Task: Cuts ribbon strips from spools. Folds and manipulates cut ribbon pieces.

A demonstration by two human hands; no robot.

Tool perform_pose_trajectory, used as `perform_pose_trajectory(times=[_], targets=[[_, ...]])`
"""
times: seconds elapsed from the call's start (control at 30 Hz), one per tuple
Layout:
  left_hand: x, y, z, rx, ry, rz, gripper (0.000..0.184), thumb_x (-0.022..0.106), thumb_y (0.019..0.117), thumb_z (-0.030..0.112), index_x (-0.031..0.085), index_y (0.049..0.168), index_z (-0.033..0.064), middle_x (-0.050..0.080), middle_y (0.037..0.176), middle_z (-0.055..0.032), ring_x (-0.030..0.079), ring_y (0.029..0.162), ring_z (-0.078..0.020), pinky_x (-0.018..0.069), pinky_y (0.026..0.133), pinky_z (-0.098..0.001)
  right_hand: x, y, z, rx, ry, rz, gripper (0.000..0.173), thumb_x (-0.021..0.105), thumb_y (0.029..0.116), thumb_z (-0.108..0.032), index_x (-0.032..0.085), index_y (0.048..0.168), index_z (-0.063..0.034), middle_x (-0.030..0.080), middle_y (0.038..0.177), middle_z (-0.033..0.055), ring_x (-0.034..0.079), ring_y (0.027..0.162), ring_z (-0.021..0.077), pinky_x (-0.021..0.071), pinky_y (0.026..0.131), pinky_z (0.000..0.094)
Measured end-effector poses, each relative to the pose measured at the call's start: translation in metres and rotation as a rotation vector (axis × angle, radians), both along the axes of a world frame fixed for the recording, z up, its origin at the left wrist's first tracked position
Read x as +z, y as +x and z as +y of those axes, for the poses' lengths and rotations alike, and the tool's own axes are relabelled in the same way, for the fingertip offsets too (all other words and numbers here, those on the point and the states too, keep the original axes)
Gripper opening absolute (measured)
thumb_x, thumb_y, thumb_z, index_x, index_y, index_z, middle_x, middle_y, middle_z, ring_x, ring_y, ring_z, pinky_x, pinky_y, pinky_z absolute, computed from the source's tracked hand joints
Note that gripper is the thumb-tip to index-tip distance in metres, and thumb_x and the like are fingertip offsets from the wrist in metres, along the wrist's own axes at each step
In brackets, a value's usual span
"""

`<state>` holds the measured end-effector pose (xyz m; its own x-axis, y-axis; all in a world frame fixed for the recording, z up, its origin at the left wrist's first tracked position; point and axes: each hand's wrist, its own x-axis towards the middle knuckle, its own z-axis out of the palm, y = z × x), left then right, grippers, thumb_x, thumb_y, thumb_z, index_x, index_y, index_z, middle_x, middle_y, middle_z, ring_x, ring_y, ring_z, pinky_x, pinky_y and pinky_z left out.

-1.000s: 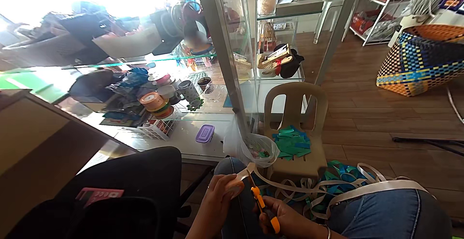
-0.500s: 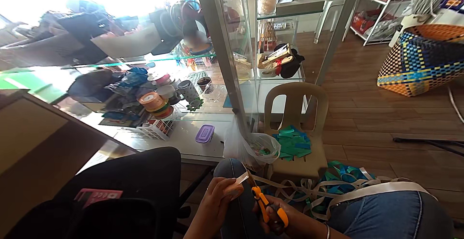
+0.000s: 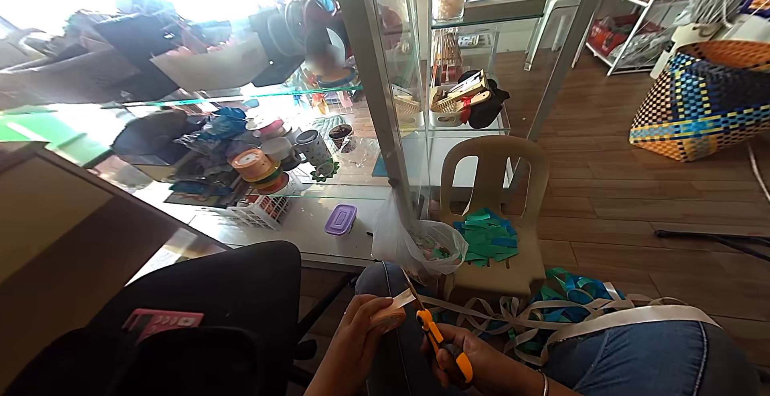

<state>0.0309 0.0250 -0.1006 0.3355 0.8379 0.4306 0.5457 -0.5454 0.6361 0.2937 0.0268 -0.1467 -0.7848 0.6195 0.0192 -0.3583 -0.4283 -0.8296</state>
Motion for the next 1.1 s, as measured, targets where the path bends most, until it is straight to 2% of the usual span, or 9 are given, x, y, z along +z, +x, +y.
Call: perform_pose_trajectory(times=[0.23,0.37,0.43,0.53,0.6,0.73,0.8,0.9,1.1], targets=[[0.002,0.0,-0.001,0.003,-0.007,-0.001,0.032,0.057,0.1046,0.026,0.058,0.136,0.0169,0.058,0.124,-0.0052,0.059,0.116,-0.0073,0.0506,0.1,-0.022,0.005,0.002,-0.003,-0.064,0.069,-0.091,0.033,0.074,0.0942,-0.03,0.06,0.117,-0.0121,0.069,0.082,-0.0085,0.064,0.069,-0.0004,0.0518,0.063,0.0168],[-0.001,-0.002,0.0,0.003,-0.004,-0.01,0.032,0.057,0.1048,0.026,0.058,0.136,0.0172,0.058,0.125,-0.0053,0.058,0.118,-0.0075,0.0509,0.101,-0.0229,0.013,0.018,0.009,-0.246,0.224,-0.104,0.04,0.073,0.0951,-0.031,0.06,0.128,-0.0127,0.073,0.094,-0.006,0.067,0.079,0.0013,0.0553,0.071,0.02],[0.0,-0.002,-0.001,0.008,-0.013,-0.012,0.033,0.057,0.1045,0.025,0.058,0.136,0.0178,0.058,0.125,-0.0046,0.058,0.117,-0.0068,0.0513,0.1,-0.0225,0.027,0.035,0.026,-0.39,0.291,-0.165,0.041,0.069,0.0976,-0.026,0.057,0.134,-0.0102,0.072,0.101,-0.0031,0.065,0.079,0.0033,0.0537,0.065,0.021],[0.001,-0.002,0.0,0.007,-0.023,-0.024,0.033,0.058,0.1037,0.022,0.058,0.137,0.0168,0.058,0.125,-0.0053,0.058,0.117,-0.0075,0.0513,0.1,-0.0228,0.052,0.068,0.063,-0.585,0.339,-0.407,0.043,0.062,0.0988,-0.017,0.05,0.138,-0.0036,0.069,0.103,0.0006,0.065,0.073,0.0071,0.0553,0.059,0.024],[0.001,-0.002,-0.001,0.018,-0.03,-0.03,0.034,0.058,0.103,0.02,0.057,0.137,0.016,0.058,0.127,-0.006,0.059,0.118,-0.0079,0.0514,0.101,-0.0234,0.054,0.093,0.092,-0.659,0.377,-0.76,0.044,0.065,0.099,-0.018,0.052,0.138,-0.0007,0.069,0.1,0.0062,0.064,0.072,0.0118,0.0545,0.06,0.0286],[0.001,0.001,-0.002,0.04,-0.036,-0.038,0.036,0.059,0.1022,0.019,0.057,0.137,0.0115,0.059,0.127,-0.0088,0.059,0.117,-0.0097,0.0525,0.1,-0.0249,0.007,0.125,0.135,-0.51,0.311,-1.478,0.037,0.066,0.0998,-0.02,0.062,0.127,0.0038,0.067,0.117,0.026,0.065,0.111,0.0403,0.0481,0.099,0.0594],[0.0,0.002,-0.003,0.047,-0.034,-0.038,0.035,0.059,0.102,0.017,0.058,0.137,0.0115,0.059,0.125,-0.0089,0.06,0.116,-0.0105,0.0529,0.1,-0.0253,-0.028,0.132,0.138,-0.444,0.246,-1.636,0.037,0.065,0.0995,-0.02,0.063,0.124,0.0074,0.065,0.122,0.0301,0.061,0.119,0.0444,0.0455,0.102,0.0617],[0.0,0.004,-0.007,0.077,-0.017,-0.017,0.034,0.059,0.1023,0.019,0.06,0.136,0.0128,0.059,0.121,-0.0084,0.06,0.113,-0.0092,0.0518,0.099,-0.023,-0.063,0.129,0.132,-0.44,0.165,-1.721,0.044,0.065,0.0988,-0.017,0.056,0.133,0.0088,0.061,0.129,0.0315,0.059,0.125,0.0452,0.0453,0.105,0.0598],[0.007,0.008,-0.011,0.2,-0.014,0.141,0.037,0.058,0.1013,0.023,0.062,0.138,0.0201,0.064,0.116,-0.0091,0.064,0.106,-0.0148,0.0563,0.092,-0.0318,-0.066,0.116,0.131,-0.35,0.226,-1.676,0.056,0.063,0.102,-0.018,0.04,0.148,0.0038,0.062,0.129,0.0307,0.061,0.123,0.0438,0.0469,0.105,0.0565]])
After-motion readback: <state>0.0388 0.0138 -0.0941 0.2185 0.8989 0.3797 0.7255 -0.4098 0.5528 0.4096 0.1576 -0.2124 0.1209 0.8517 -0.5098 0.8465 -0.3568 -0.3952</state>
